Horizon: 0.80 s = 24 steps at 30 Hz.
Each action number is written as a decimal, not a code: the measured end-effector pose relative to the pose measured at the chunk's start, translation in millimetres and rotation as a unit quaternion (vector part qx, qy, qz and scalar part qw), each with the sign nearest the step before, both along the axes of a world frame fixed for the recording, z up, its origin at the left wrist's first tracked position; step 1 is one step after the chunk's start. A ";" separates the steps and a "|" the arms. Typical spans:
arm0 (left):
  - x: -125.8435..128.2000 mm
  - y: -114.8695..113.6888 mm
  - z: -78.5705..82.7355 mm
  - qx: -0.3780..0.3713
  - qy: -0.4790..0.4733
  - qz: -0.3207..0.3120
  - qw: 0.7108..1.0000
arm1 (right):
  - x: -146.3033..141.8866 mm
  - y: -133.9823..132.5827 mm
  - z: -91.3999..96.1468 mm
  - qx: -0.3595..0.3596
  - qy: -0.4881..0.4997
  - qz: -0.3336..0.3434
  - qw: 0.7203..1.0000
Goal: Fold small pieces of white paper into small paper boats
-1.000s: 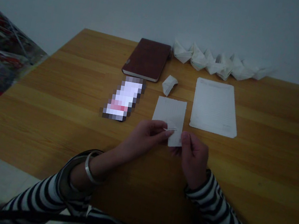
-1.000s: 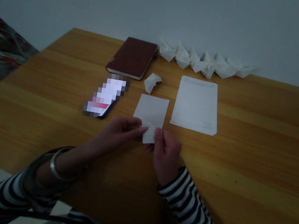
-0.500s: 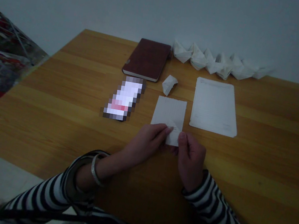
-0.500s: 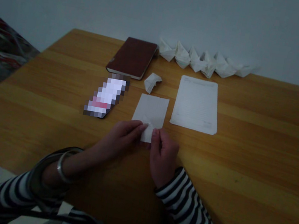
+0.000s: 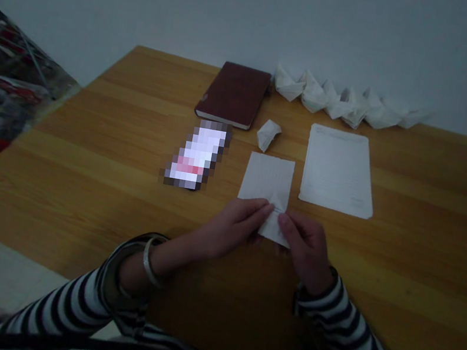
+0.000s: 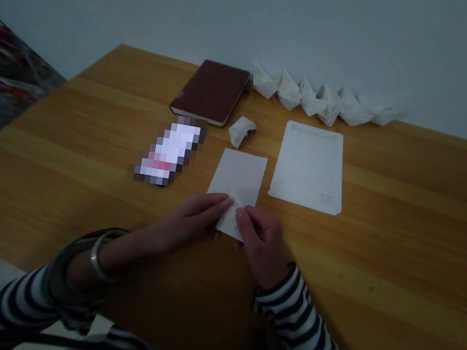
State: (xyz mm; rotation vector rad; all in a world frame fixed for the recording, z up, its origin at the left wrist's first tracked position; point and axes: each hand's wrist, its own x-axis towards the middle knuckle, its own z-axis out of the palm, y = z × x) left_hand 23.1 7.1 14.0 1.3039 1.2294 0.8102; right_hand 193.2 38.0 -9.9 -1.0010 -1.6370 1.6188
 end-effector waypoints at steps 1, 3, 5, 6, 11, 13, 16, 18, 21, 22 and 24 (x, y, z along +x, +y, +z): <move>0.1 0.6 -0.7 0.000 -0.005 0.007 1.000 | 0.0 -0.6 0.2 0.012 -0.009 0.014 1.000; -0.4 1.8 -1.8 0.008 -0.016 0.019 1.000 | -0.1 -1.7 1.0 0.033 -0.022 0.055 0.998; -1.7 2.6 -1.2 0.011 -0.025 0.020 0.999 | -0.2 -2.0 2.3 0.044 -0.023 0.091 0.995; -2.4 2.7 -0.3 0.003 -0.029 0.017 0.999 | -0.2 -1.8 3.0 0.043 -0.018 0.103 0.994; -4.0 2.0 4.5 -0.047 -0.025 0.040 0.998 | -0.3 -1.0 2.4 0.012 0.014 0.109 0.994; -4.0 2.3 3.4 -0.043 -0.027 0.050 0.997 | -0.5 -2.1 0.6 0.031 0.004 0.090 0.995; -5.5 3.5 -1.6 -0.028 -0.034 0.031 0.999 | -1.0 -4.5 -1.7 0.057 -0.027 0.062 0.996; -7.6 4.6 -5.2 -0.017 -0.025 0.002 1.000 | -1.4 -5.4 -2.6 0.046 -0.030 0.056 0.997; -10.9 6.2 -8.5 0.012 0.011 0.010 1.000 | -3.0 -5.0 -4.0 -0.003 0.005 0.097 0.995; -11.8 6.7 -9.1 0.031 0.033 0.029 0.999 | -3.8 -4.6 -4.7 -0.016 0.021 0.109 0.994; -13.2 7.4 -9.9 0.078 0.078 0.072 0.991 | -5.5 -3.8 -6.5 -0.038 0.049 0.118 0.991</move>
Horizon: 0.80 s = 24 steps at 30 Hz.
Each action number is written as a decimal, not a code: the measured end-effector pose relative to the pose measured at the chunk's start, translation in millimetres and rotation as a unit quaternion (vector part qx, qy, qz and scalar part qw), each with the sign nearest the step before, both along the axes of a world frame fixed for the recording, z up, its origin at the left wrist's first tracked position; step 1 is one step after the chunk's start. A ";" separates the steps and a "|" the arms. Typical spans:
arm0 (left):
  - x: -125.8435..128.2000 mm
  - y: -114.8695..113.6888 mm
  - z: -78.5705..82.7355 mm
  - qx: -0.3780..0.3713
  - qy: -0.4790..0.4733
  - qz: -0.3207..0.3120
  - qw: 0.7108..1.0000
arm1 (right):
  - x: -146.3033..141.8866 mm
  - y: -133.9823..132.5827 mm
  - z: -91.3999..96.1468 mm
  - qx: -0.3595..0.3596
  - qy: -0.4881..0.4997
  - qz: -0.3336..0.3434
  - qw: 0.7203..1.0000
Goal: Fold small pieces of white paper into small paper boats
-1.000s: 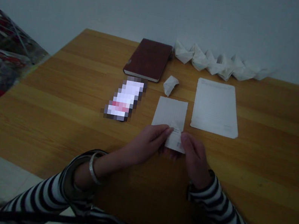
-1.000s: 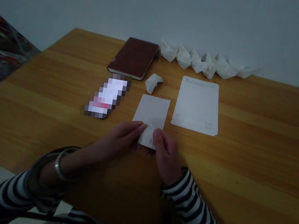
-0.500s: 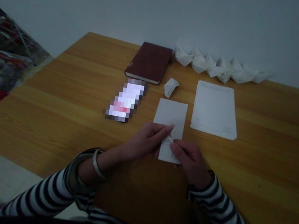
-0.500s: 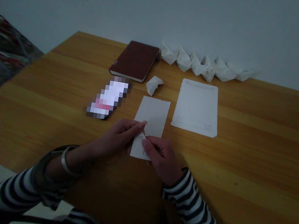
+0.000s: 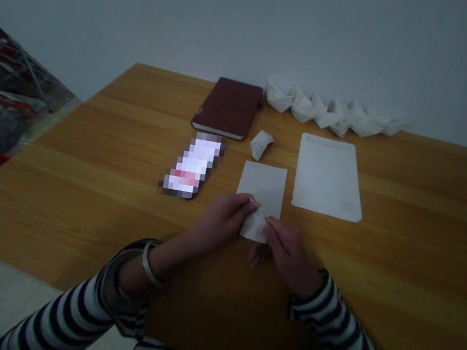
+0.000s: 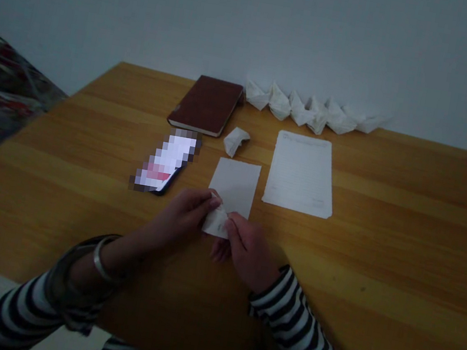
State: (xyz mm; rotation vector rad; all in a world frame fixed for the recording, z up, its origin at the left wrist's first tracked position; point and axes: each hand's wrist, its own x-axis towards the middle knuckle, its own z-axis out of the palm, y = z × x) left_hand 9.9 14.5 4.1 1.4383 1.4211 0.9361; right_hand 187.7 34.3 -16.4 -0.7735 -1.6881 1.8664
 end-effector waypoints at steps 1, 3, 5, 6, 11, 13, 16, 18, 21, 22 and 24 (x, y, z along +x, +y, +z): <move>-0.5 0.1 -0.5 0.019 0.016 0.018 1.000 | -0.8 0.4 -0.9 -0.013 0.012 -0.009 1.000; -1.0 -0.1 -2.0 0.034 0.023 0.035 0.999 | -1.7 1.2 -2.5 -0.041 0.032 -0.049 0.997; -0.9 -0.8 -3.7 0.029 0.009 0.023 0.999 | -1.3 2.6 -3.5 -0.056 0.039 -0.093 0.993; -0.8 -1.2 -4.1 0.026 0.002 0.012 1.000 | -0.6 3.5 -3.9 -0.058 0.036 -0.110 0.992; 0.8 -1.2 1.2 -0.021 -0.120 -0.048 0.991 | 4.3 8.0 -3.7 -0.119 0.039 -0.135 0.983; 1.4 -0.1 4.5 -0.042 -0.194 -0.068 0.978 | 4.1 7.9 -2.7 -0.169 0.066 -0.129 0.975; 2.5 1.1 5.6 -0.004 -0.190 -0.034 0.981 | 0.6 5.2 -1.3 -0.170 0.096 -0.143 0.970; 2.9 1.4 4.1 0.038 -0.136 -0.002 0.990 | -1.8 3.3 -1.0 -0.112 0.097 -0.167 0.975; -0.2 2.0 3.6 0.058 -0.093 0.000 0.994 | -1.2 2.7 -0.8 -0.024 0.080 -0.179 0.980; -2.7 2.6 4.4 0.049 -0.098 -0.010 0.994 | 0.3 3.3 -0.8 -0.009 0.082 -0.173 0.982; -9.9 4.5 7.2 0.013 -0.127 -0.047 0.991 | 4.4 5.6 -0.8 0.002 0.097 -0.154 0.983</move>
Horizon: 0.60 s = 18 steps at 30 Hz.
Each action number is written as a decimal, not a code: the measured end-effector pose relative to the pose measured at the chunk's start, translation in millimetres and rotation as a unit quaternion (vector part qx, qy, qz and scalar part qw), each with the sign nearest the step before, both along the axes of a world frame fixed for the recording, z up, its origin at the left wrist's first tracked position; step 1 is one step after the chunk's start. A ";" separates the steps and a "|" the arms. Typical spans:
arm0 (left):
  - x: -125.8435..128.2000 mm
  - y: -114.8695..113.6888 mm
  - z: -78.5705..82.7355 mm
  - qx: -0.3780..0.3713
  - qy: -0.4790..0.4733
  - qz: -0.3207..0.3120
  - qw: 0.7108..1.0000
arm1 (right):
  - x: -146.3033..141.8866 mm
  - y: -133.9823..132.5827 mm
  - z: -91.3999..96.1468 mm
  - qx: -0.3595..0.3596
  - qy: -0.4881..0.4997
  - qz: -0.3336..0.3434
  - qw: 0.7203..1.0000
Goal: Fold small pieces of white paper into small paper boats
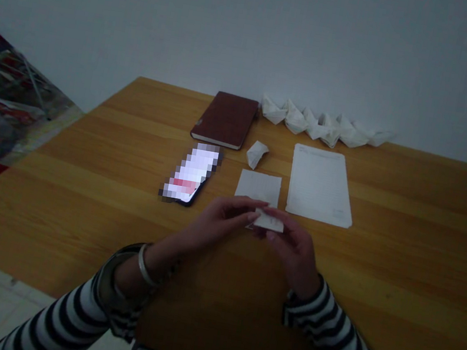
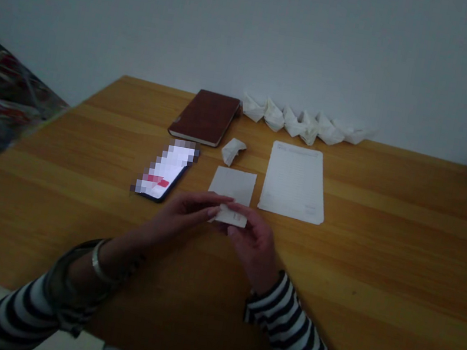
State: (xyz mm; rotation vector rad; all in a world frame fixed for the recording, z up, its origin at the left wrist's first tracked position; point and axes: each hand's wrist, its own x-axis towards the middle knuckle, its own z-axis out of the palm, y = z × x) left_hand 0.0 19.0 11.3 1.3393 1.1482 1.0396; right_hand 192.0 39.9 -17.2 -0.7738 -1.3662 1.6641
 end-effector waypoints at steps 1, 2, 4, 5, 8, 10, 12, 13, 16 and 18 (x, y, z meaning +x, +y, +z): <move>-4.0 1.1 1.5 -0.018 -0.018 -0.030 0.999 | 1.9 1.4 -0.1 0.007 0.006 0.009 1.000; -7.8 2.3 2.6 -0.030 -0.032 -0.057 0.997 | 3.5 2.8 -0.4 0.017 0.007 0.015 1.000; -12.8 3.7 3.3 -0.029 -0.028 -0.072 0.997 | 4.9 4.7 -1.2 0.042 -0.012 0.011 0.999; -13.3 3.7 2.8 -0.016 -0.010 -0.061 0.998 | 4.7 5.0 -1.8 0.056 -0.028 0.003 0.998; -6.9 0.4 -0.6 0.059 0.075 0.010 0.995 | 2.4 3.0 -3.9 0.096 -0.079 -0.025 0.992; 0.8 -3.5 -2.9 0.111 0.118 0.056 0.985 | 0.8 0.1 -5.0 0.115 -0.105 -0.043 0.987; 7.1 -7.2 -3.9 0.132 0.130 0.076 0.980 | -0.3 -2.5 -5.0 0.118 -0.106 -0.051 0.986; 9.0 -8.6 -3.7 0.135 0.129 0.084 0.979 | -0.6 -3.5 -4.5 0.111 -0.097 -0.051 0.988; 10.1 -10.5 -1.6 0.134 0.127 0.113 0.976 | -1.1 -4.7 -1.8 0.083 -0.079 -0.069 0.991; 9.0 -10.9 0.1 0.131 0.140 0.133 0.972 | -1.0 -4.4 -0.5 0.077 -0.088 -0.116 0.986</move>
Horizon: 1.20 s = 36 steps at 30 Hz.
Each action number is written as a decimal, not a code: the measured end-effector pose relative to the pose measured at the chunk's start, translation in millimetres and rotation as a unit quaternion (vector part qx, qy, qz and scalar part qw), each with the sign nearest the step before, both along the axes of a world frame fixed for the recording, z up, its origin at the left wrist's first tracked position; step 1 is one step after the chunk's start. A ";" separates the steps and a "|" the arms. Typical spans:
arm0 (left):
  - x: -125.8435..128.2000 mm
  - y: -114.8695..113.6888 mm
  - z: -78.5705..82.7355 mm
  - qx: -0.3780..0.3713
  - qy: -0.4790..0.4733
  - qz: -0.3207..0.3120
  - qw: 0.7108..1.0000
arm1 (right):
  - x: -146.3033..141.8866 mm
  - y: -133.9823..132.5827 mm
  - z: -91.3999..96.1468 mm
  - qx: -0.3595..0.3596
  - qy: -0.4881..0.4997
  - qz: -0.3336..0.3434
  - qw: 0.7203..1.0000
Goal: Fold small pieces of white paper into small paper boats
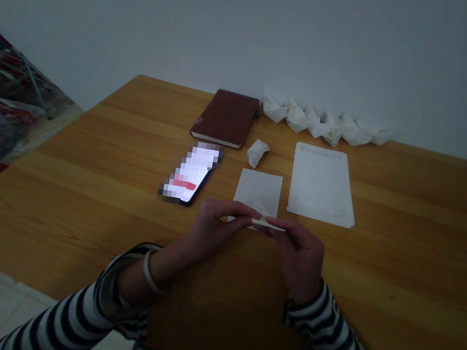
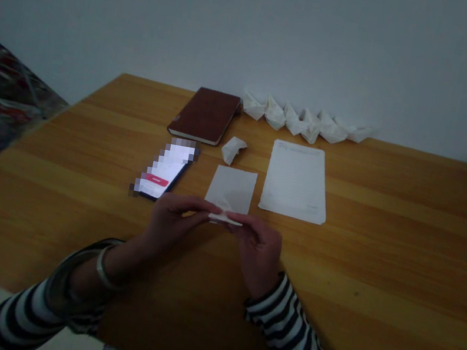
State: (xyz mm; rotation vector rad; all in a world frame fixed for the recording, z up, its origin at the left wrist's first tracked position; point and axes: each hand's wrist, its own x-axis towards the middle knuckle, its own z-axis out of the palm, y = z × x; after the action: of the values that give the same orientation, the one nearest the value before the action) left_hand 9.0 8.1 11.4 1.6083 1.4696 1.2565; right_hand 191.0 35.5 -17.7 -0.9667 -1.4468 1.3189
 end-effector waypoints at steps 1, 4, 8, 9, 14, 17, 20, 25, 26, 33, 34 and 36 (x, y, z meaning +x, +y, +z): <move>-0.3 -0.2 0.5 -0.004 0.005 0.005 1.000 | 0.0 0.3 0.2 0.003 -0.003 -0.024 1.000; 0.8 -0.8 0.5 -0.014 0.002 0.011 1.000 | -0.1 0.5 -0.7 0.007 0.000 -0.066 0.998; 6.3 1.6 -2.2 -0.036 -0.087 0.041 0.995 | -0.7 -1.2 -1.2 -0.004 0.008 -0.086 0.996; 7.5 3.0 -3.0 -0.051 -0.125 0.046 0.990 | -0.9 -1.7 -0.8 -0.010 0.013 -0.086 0.996; 10.3 8.5 -7.6 -0.150 -0.259 0.054 0.952 | -3.8 -3.1 2.9 -0.038 0.029 -0.073 0.996; 13.9 6.8 -9.1 -0.179 -0.293 0.066 0.937 | -9.3 -6.1 5.8 -0.062 0.044 -0.086 0.993; 20.2 3.4 -6.5 -0.185 -0.301 0.085 0.932 | -15.8 -11.7 8.8 -0.086 0.048 -0.105 0.990; 24.1 2.7 -4.8 -0.191 -0.304 0.090 0.929 | -17.7 -15.3 10.2 -0.111 0.073 -0.082 0.988; 22.9 3.5 -6.6 -0.194 -0.302 0.083 0.930 | -16.4 -14.0 9.8 -0.113 0.078 -0.072 0.988; 13.1 7.5 -18.5 -0.213 -0.340 0.034 0.915 | -8.9 -5.2 7.7 -0.156 0.112 0.034 0.981; 13.4 7.0 -17.6 -0.220 -0.343 0.037 0.913 | -9.3 -5.8 7.9 -0.154 0.110 0.035 0.981; 15.6 5.3 -15.0 -0.229 -0.351 0.056 0.906 | -11.1 -8.1 8.1 -0.141 0.105 0.023 0.984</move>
State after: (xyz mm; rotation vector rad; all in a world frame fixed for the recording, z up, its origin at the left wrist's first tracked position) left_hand 24.7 13.3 -3.6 0.6581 1.2556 1.2450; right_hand 179.8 27.4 -9.6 -0.9454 -1.1491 1.6383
